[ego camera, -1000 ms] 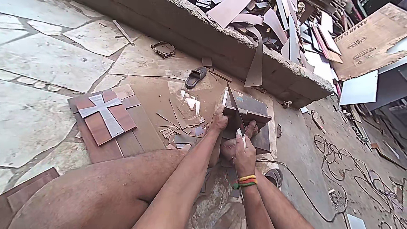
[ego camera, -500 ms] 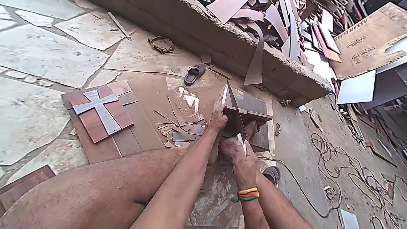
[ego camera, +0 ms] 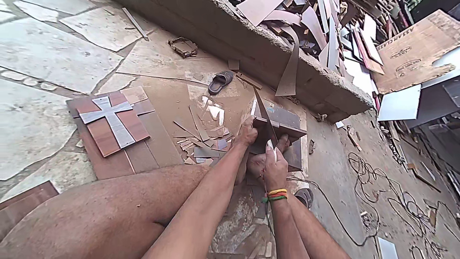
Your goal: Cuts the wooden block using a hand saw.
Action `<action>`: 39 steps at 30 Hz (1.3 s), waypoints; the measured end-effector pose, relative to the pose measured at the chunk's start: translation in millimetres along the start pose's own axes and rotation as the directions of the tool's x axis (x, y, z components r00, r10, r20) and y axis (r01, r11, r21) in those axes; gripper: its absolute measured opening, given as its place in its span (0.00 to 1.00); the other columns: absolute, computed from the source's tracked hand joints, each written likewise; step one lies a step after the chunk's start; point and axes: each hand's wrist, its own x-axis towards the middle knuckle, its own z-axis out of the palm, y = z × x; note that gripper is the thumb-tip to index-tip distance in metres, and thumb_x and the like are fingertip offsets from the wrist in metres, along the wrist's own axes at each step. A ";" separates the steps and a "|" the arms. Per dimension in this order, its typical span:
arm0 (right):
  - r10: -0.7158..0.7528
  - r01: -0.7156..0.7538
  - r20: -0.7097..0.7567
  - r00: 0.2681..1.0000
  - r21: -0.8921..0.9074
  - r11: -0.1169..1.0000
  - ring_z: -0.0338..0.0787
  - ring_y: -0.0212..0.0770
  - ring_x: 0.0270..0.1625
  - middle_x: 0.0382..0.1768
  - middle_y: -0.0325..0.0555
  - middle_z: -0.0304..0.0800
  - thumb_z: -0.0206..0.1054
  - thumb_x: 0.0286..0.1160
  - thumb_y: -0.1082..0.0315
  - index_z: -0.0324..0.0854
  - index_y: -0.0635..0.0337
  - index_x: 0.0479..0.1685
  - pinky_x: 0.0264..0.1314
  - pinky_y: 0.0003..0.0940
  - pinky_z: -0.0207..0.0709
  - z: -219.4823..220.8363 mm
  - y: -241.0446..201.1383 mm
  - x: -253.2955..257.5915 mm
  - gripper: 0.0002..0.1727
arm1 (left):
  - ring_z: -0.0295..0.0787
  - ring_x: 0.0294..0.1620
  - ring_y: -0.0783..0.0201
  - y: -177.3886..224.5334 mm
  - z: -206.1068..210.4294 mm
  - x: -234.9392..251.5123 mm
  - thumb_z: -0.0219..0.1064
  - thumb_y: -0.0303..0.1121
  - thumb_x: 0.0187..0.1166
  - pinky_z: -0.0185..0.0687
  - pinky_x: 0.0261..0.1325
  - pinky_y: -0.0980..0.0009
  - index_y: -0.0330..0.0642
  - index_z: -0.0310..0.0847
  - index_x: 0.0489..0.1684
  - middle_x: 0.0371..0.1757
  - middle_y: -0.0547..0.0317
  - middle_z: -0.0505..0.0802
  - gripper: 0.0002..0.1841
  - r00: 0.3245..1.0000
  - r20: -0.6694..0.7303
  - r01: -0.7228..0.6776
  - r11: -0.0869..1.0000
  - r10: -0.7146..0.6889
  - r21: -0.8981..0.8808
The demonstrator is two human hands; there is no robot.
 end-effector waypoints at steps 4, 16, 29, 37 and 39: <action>0.046 -0.052 0.070 0.996 0.090 0.995 0.79 0.38 0.13 0.18 0.42 0.82 0.56 0.87 0.50 0.82 0.60 0.68 0.16 0.41 0.80 -46.0 12.5 -63.1 0.26 | 0.91 0.62 0.64 -0.6 3.4 -11.2 0.64 0.24 0.69 0.83 0.72 0.63 0.36 0.85 0.60 0.56 0.50 0.95 0.19 0.999 0.033 -0.043 0.997 0.041 0.067; 0.008 -0.008 0.018 1.000 -0.005 1.000 0.88 0.38 0.33 0.34 0.45 0.92 0.58 0.88 0.51 0.85 0.57 0.69 0.40 0.47 0.84 -26.6 -3.9 -33.9 0.24 | 0.92 0.59 0.61 1.1 0.8 7.0 0.63 0.22 0.70 0.85 0.68 0.59 0.33 0.85 0.59 0.54 0.48 0.94 0.18 1.000 0.011 0.019 1.000 -0.019 0.006; -0.004 -0.013 0.115 0.993 0.144 0.989 0.77 0.26 0.14 0.17 0.34 0.78 0.56 0.88 0.59 0.79 0.74 0.63 0.19 0.27 0.80 -94.8 4.8 -134.6 0.23 | 0.91 0.60 0.61 8.3 -2.7 2.5 0.63 0.24 0.71 0.83 0.70 0.58 0.38 0.86 0.59 0.54 0.50 0.95 0.18 0.999 0.033 0.034 0.991 -0.039 0.129; -0.011 0.011 0.028 1.000 -0.003 1.000 0.87 0.39 0.30 0.33 0.47 0.92 0.58 0.89 0.53 0.85 0.59 0.70 0.37 0.45 0.84 -24.5 1.6 -27.5 0.24 | 0.90 0.63 0.59 5.1 -1.3 6.9 0.63 0.24 0.73 0.82 0.72 0.57 0.37 0.85 0.62 0.57 0.48 0.94 0.19 0.998 0.042 0.048 0.991 -0.053 0.124; 0.004 -0.004 0.020 1.000 -0.017 1.000 0.90 0.44 0.38 0.40 0.51 0.94 0.60 0.88 0.52 0.87 0.57 0.69 0.46 0.53 0.83 -8.2 0.5 -0.2 0.23 | 0.90 0.64 0.57 7.2 -0.8 5.7 0.62 0.25 0.74 0.81 0.73 0.55 0.36 0.84 0.64 0.58 0.47 0.94 0.19 0.995 0.045 0.077 0.986 -0.084 0.147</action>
